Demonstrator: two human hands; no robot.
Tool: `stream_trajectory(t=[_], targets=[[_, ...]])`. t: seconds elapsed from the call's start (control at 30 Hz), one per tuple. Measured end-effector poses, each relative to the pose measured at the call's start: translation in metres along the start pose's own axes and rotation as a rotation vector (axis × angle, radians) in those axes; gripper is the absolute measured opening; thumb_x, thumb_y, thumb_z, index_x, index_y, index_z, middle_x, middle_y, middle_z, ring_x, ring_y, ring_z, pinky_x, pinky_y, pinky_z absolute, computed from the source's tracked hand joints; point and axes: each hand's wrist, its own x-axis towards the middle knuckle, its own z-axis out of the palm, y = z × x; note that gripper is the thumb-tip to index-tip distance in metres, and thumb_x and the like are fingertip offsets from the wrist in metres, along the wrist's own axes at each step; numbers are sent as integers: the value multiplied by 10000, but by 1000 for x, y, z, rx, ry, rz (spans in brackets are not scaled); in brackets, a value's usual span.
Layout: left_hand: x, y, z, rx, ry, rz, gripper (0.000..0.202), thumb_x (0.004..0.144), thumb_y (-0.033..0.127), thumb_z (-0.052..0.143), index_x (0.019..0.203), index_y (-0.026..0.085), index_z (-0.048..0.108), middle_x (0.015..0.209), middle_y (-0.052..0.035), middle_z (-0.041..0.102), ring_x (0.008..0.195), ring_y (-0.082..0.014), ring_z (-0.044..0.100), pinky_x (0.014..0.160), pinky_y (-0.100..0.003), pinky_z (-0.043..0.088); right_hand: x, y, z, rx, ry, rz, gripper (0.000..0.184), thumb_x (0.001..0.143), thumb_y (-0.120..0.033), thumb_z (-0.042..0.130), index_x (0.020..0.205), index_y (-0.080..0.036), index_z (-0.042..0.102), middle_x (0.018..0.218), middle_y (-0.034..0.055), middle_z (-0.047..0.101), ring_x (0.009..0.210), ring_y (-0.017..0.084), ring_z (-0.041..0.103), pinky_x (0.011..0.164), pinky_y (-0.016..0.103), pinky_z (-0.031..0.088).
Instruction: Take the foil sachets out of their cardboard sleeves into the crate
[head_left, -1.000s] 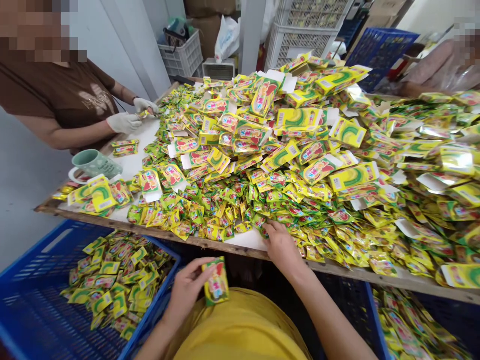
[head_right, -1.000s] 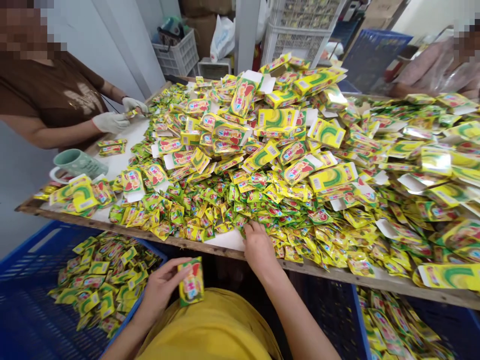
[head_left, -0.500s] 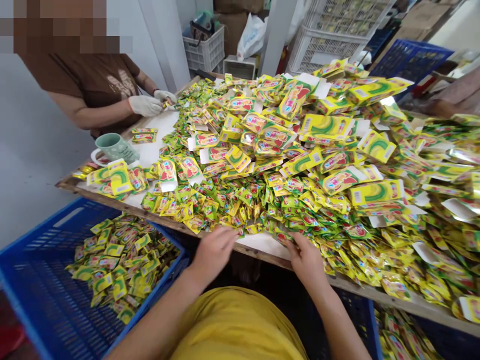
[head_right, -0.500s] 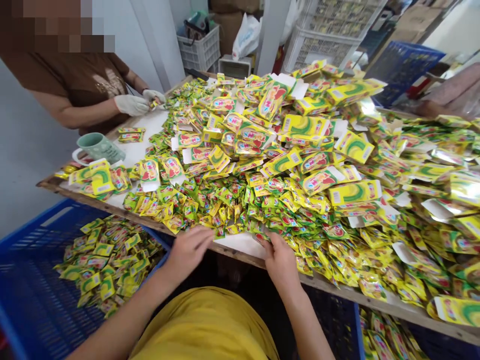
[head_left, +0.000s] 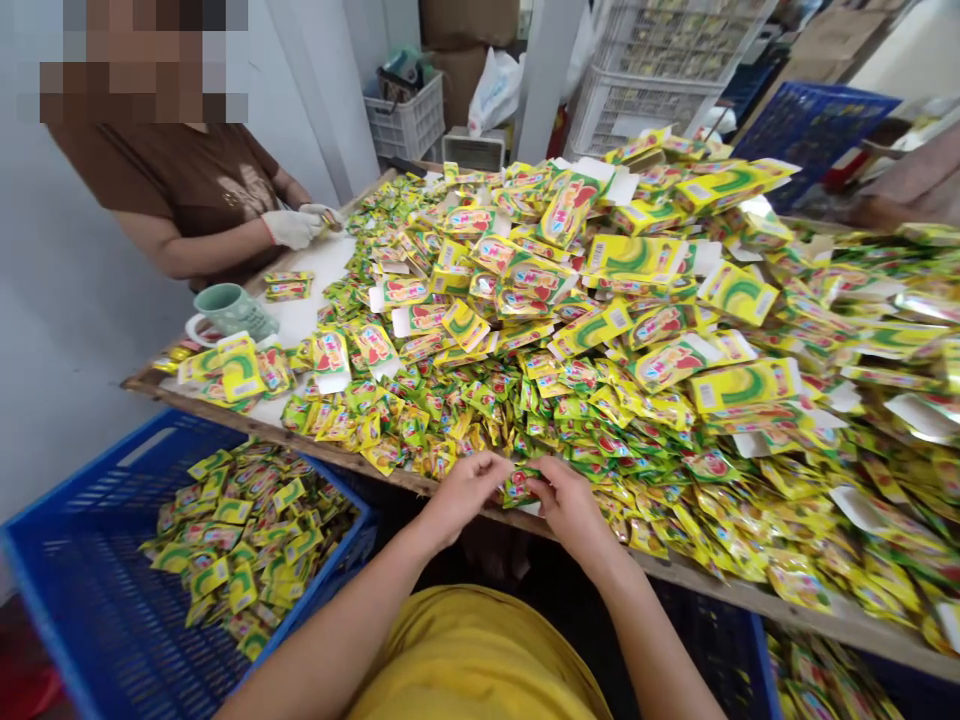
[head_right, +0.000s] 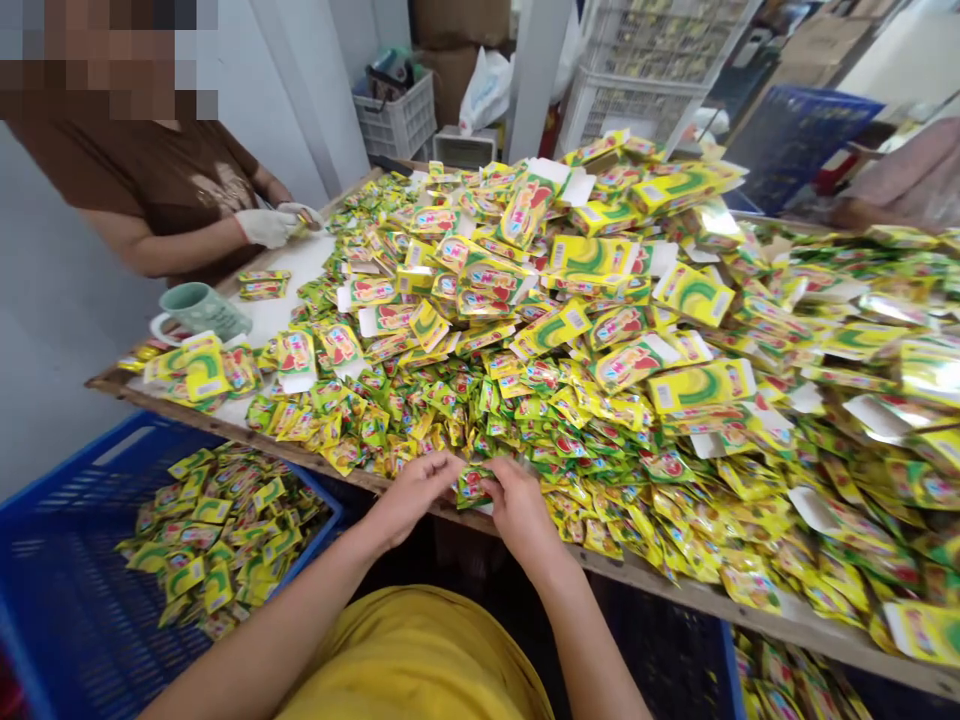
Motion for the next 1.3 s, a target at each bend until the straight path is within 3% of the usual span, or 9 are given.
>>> stream_trajectory(t=[0.13, 0.23, 0.4, 0.53, 0.67, 0.87, 1.03, 1.2, 1.3], targets=[[-3, -4, 6, -49, 42, 87, 210, 674, 234, 731, 844, 139, 652, 800, -24, 681, 754, -154, 614, 701, -239, 461, -3, 1, 7, 201, 13, 170, 381, 800, -378, 633, 1122, -192, 552, 858, 50, 633, 662, 178, 592, 548, 281, 495], [-1, -1, 4, 91, 48, 146, 155, 696, 197, 694, 845, 151, 691, 788, -25, 698, 731, -158, 624, 671, -236, 462, -9, 3, 10, 309, -73, 266, 372, 791, -478, 633, 1030, -196, 590, 686, 6, 612, 487, 147, 525, 438, 262, 445], [18, 36, -35, 481, 286, 390, 132, 817, 249, 597, 776, 184, 704, 773, -24, 711, 722, -161, 630, 688, -258, 469, -19, 12, 6, -224, 258, -29, 285, 868, -474, 530, 864, -201, 611, 756, 80, 639, 700, 232, 603, 603, 319, 463], [63, 75, -79, 796, 547, 606, 244, 854, 184, 520, 1061, 164, 646, 1012, -92, 674, 950, -217, 601, 830, -340, 472, -32, 18, 6, -411, 90, -168, 268, 935, -365, 434, 831, -203, 620, 682, 67, 621, 644, 213, 601, 582, 303, 442], [118, 101, -103, 1253, 371, 742, 598, 753, 9, 488, 1317, 207, 497, 1392, -135, 459, 1309, -313, 348, 1019, -506, 315, -39, 23, 6, -310, 86, -91, 219, 911, -363, 481, 914, -204, 632, 787, 82, 683, 704, 219, 648, 618, 302, 486], [159, 113, -115, 1145, 343, 854, 337, 789, 117, 549, 1116, 145, 624, 1187, -115, 637, 1213, -266, 483, 1047, -451, 321, -37, 27, 2, -150, 68, 60, 193, 850, -375, 554, 873, -215, 661, 776, 56, 712, 708, 231, 663, 644, 316, 506], [108, 126, -82, 789, 480, 825, 215, 857, 262, 550, 1026, 150, 623, 907, -50, 676, 840, -184, 605, 791, -298, 456, -36, -1, -9, 49, 226, 118, 173, 813, -356, 616, 877, -206, 674, 827, 52, 712, 771, 230, 655, 702, 318, 500], [29, 77, -8, 634, -203, 475, 111, 838, 233, 552, 857, 176, 645, 725, 22, 622, 674, -136, 562, 622, -212, 402, -23, -44, -36, 221, 558, 48, 191, 837, -315, 620, 997, -211, 637, 972, 61, 674, 873, 212, 627, 761, 309, 487], [13, 30, 15, 540, -213, 325, 115, 828, 251, 560, 763, 162, 594, 661, 34, 536, 622, -123, 485, 583, -214, 347, -13, -44, -42, 41, 406, -94, 122, 864, -267, 584, 955, -209, 639, 915, 52, 661, 869, 205, 602, 774, 314, 469]])
